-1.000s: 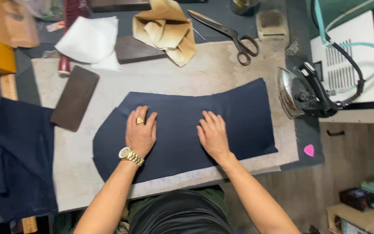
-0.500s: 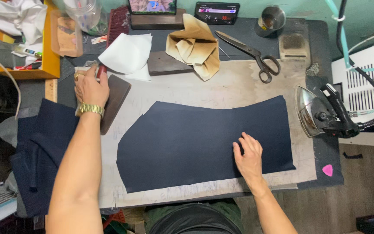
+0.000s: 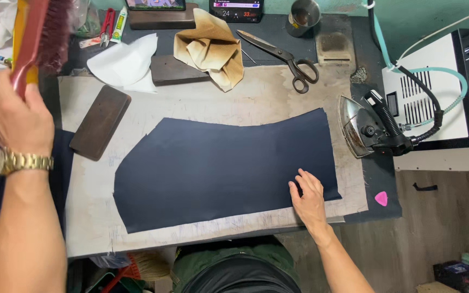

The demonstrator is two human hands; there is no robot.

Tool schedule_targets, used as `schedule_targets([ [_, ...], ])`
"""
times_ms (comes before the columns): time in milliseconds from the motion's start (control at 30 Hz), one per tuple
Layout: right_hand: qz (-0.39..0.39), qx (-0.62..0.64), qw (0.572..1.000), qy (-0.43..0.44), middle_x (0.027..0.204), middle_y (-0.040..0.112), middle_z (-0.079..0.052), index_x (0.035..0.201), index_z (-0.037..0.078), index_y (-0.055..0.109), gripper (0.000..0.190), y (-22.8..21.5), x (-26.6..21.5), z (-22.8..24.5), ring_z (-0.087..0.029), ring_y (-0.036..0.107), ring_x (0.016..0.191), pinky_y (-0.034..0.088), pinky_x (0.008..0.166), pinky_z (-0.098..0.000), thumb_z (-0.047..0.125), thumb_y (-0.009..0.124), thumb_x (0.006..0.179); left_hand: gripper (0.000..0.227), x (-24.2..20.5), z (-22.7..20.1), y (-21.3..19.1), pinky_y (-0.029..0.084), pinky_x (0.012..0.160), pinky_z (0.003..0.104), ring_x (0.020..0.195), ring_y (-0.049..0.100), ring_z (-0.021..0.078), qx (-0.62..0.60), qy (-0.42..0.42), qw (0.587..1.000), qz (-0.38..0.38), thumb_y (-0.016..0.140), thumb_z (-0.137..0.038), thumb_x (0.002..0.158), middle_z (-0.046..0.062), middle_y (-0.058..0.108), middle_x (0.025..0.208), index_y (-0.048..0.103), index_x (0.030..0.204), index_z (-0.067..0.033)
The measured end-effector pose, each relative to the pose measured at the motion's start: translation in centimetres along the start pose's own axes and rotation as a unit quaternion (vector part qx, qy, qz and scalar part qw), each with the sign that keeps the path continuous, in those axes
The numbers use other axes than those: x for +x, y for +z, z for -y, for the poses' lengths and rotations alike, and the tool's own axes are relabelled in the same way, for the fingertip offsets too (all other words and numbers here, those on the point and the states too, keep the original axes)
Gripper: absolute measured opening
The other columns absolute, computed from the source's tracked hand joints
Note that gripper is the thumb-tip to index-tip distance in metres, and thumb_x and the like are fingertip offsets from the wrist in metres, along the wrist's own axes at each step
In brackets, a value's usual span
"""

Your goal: The person irons a piece of dark blue fabric on a work table, pressing it down with a heavy block and brushing it with a red brush.

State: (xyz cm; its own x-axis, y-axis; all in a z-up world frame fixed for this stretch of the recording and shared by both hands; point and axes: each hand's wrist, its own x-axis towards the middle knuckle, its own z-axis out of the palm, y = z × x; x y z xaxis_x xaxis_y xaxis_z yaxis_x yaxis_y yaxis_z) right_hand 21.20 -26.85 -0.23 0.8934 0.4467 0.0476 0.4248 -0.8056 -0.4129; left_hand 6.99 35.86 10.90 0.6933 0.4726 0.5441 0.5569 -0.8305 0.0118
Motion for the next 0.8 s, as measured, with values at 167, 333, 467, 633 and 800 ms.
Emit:
schedule_targets([
  [167, -0.005, 0.017, 0.999, -0.031, 0.141, 0.065, -0.014, 0.119, 0.001, 0.071, 0.031, -1.9, -0.8, -3.7, -0.03, 0.052, 0.136, 0.041, 0.114, -0.0474, 0.023, 0.065, 0.098, 0.037, -8.3, -8.9, -7.5, 0.052, 0.06, 0.039, 0.069, 0.06, 0.0254, -0.315, -0.313, 0.88, 0.168, 0.073, -0.01, 0.092, 0.011, 0.056, 0.095, 0.044, 0.115, -0.0045],
  [333, -0.036, -0.006, 0.996, -0.085, 0.147, 0.062, -0.009, 0.119, 0.004, 0.073, 0.038, -3.3, -0.9, -6.2, -0.024, 0.05, 0.142, 0.036, 0.122, -0.0391, 0.036, 0.071, 0.098, 0.026, -18.1, -21.1, -7.5, 0.046, 0.059, 0.046, 0.065, 0.061, 0.0305, -0.371, -0.383, 0.828, 0.174, 0.079, -0.018, 0.091, 0.022, 0.065, 0.076, 0.07, 0.107, -0.0006],
  [467, -0.024, -0.01, 0.991, -0.135, 0.152, 0.056, -0.014, 0.12, 0.003, 0.072, 0.051, -2.7, -0.8, -8.4, -0.028, 0.045, 0.146, 0.032, 0.125, -0.0419, 0.047, 0.073, 0.094, 0.022, -23.1, -36.1, -9.4, 0.049, 0.061, 0.041, 0.067, 0.06, 0.026, -0.488, -0.327, 0.755, 0.292, 0.076, -0.015, 0.087, 0.021, 0.066, 0.073, 0.074, 0.101, 0.0011],
  [633, -0.063, -0.049, 0.98, -0.184, 0.155, 0.052, -0.016, 0.121, 0.004, 0.071, 0.051, -1.0, -2.0, -10.1, -0.03, 0.043, 0.147, 0.028, 0.126, -0.0464, 0.048, 0.073, 0.093, 0.028, -26.2, -37.0, -6.6, 0.048, 0.061, 0.039, 0.061, 0.058, 0.0241, -0.483, -0.186, 0.755, 0.404, 0.075, -0.027, 0.089, 0.018, 0.064, 0.063, 0.07, 0.08, -0.0014],
  [800, -0.08, -0.03, 0.977, -0.196, 0.154, 0.053, -0.018, 0.118, 0.003, 0.072, 0.052, -1.3, -1.7, -10.3, -0.031, 0.043, 0.147, 0.028, 0.126, -0.0471, 0.048, 0.072, 0.094, 0.024, -27.6, -18.1, 0.0, 0.049, 0.05, 0.039, 0.06, 0.063, 0.0289, -0.263, -0.449, 0.853, 0.043, 0.067, -0.025, 0.103, 0.013, 0.061, 0.069, 0.056, 0.097, -0.0044],
])
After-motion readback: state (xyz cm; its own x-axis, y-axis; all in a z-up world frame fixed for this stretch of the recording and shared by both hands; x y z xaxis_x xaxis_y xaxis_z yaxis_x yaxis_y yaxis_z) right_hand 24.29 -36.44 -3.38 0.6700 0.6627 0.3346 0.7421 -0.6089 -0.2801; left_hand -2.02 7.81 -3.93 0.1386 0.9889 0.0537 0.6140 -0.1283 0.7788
